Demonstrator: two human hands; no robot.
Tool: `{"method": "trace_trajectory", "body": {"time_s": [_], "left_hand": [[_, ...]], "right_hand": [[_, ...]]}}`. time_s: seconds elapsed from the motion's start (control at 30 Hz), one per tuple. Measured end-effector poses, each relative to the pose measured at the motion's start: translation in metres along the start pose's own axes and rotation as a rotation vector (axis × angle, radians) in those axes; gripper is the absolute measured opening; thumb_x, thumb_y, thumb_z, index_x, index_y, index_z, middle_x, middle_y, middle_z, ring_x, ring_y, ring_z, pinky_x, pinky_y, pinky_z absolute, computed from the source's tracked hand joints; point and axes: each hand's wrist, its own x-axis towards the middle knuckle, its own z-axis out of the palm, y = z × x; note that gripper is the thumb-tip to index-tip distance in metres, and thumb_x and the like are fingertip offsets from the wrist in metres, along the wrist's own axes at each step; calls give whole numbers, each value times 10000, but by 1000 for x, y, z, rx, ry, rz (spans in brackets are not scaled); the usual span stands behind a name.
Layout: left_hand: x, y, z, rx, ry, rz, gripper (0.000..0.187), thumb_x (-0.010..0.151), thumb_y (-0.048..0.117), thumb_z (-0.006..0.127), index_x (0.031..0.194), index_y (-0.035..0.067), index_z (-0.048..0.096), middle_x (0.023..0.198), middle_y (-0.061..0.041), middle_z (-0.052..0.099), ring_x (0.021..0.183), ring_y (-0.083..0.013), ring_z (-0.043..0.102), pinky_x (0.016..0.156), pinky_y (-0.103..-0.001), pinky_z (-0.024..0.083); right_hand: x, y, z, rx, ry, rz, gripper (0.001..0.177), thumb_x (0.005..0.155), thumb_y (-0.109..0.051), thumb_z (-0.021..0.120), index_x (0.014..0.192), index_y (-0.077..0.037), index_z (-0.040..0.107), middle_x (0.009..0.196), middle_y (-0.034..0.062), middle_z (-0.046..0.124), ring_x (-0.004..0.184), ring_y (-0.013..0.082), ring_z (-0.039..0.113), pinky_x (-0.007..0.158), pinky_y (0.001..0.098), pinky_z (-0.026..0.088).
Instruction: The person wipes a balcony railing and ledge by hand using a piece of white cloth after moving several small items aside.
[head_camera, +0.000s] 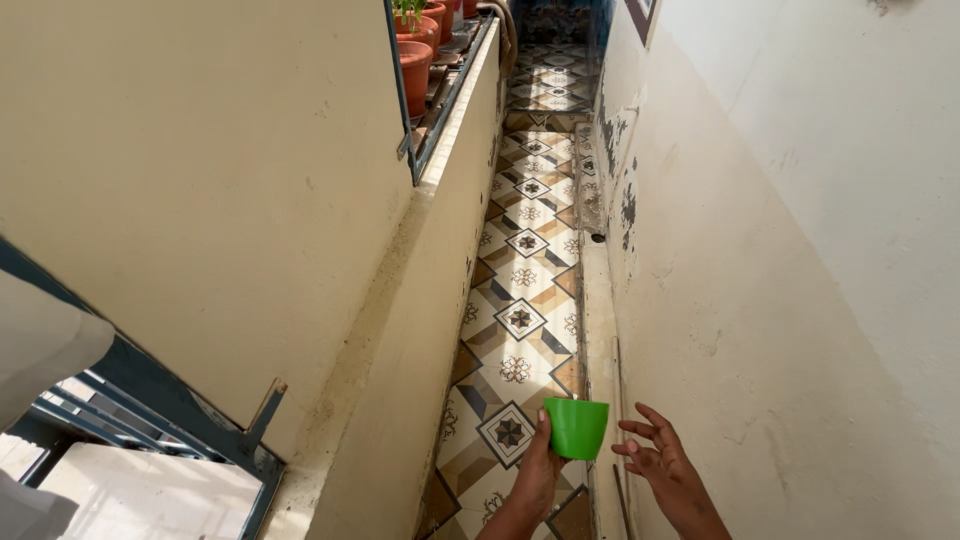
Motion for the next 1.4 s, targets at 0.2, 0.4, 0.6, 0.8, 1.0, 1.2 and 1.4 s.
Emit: {"method": "trace_trajectory", "body": {"time_s": [0.2, 0.4, 0.6, 0.8, 1.0, 1.2, 1.4], "left_hand": [[47, 42, -16, 183, -49, -17, 834, 972, 724, 284, 1529, 117, 416, 1356, -137, 572, 1240, -253, 537, 1080, -416, 423], [84, 82, -48, 245, -88, 42, 661, 1043, 551, 322, 1549, 132, 391, 1391, -94, 599, 1249, -199, 617, 1090, -359, 480], [129, 86, -68, 237, -65, 106, 563, 1073, 356, 453, 1555, 72, 389, 1357, -146, 642, 1154, -188, 663, 1023, -354, 559], [171, 111, -76, 297, -8, 128, 680, 1020, 300, 586, 1589, 101, 271, 1423, -138, 582, 1185, -200, 655, 1010, -336, 541], [209, 167, -52, 482, 136, 168, 969, 851, 423, 777, 1587, 111, 229, 1403, -197, 567, 1202, -250, 646, 979, -359, 558], [267, 172, -17, 604, 188, 331, 1011, 809, 444, 848, 1566, 97, 275, 1402, -147, 565, 1248, -249, 626, 1002, -365, 558], [304, 172, 11, 555, 156, 298, 963, 768, 429, 850, 1505, 79, 339, 1342, -160, 602, 1204, -259, 639, 977, -395, 571]], "right_hand": [[73, -37, 45, -99, -23, 79, 856, 889, -414, 656, 1619, -228, 251, 1375, 205, 583, 1308, 291, 609, 1115, 425, 452], [125, -44, 71, -72, 60, 88, 817, 903, -402, 711, 1582, -196, 305, 1361, 156, 612, 1255, 270, 633, 1058, 429, 504], [173, -40, 65, -85, 67, 61, 643, 953, -357, 599, 1546, -172, 433, 1273, 207, 673, 1063, 284, 702, 980, 424, 544], [258, -46, 57, 14, -68, -38, 527, 967, -387, 544, 1441, -158, 573, 1247, 82, 713, 1020, 202, 683, 912, 357, 565], [333, -73, 50, 51, -246, -195, 423, 956, -310, 643, 1319, -111, 726, 1123, 125, 742, 944, 192, 663, 838, 323, 526], [380, -107, 5, -33, -223, -205, 365, 958, -275, 655, 1249, -104, 793, 1123, 79, 690, 944, 180, 607, 844, 312, 500], [410, -97, -34, 137, -231, -169, 391, 951, -280, 663, 1227, -38, 798, 1131, 108, 699, 1055, 191, 661, 942, 334, 522]]}}
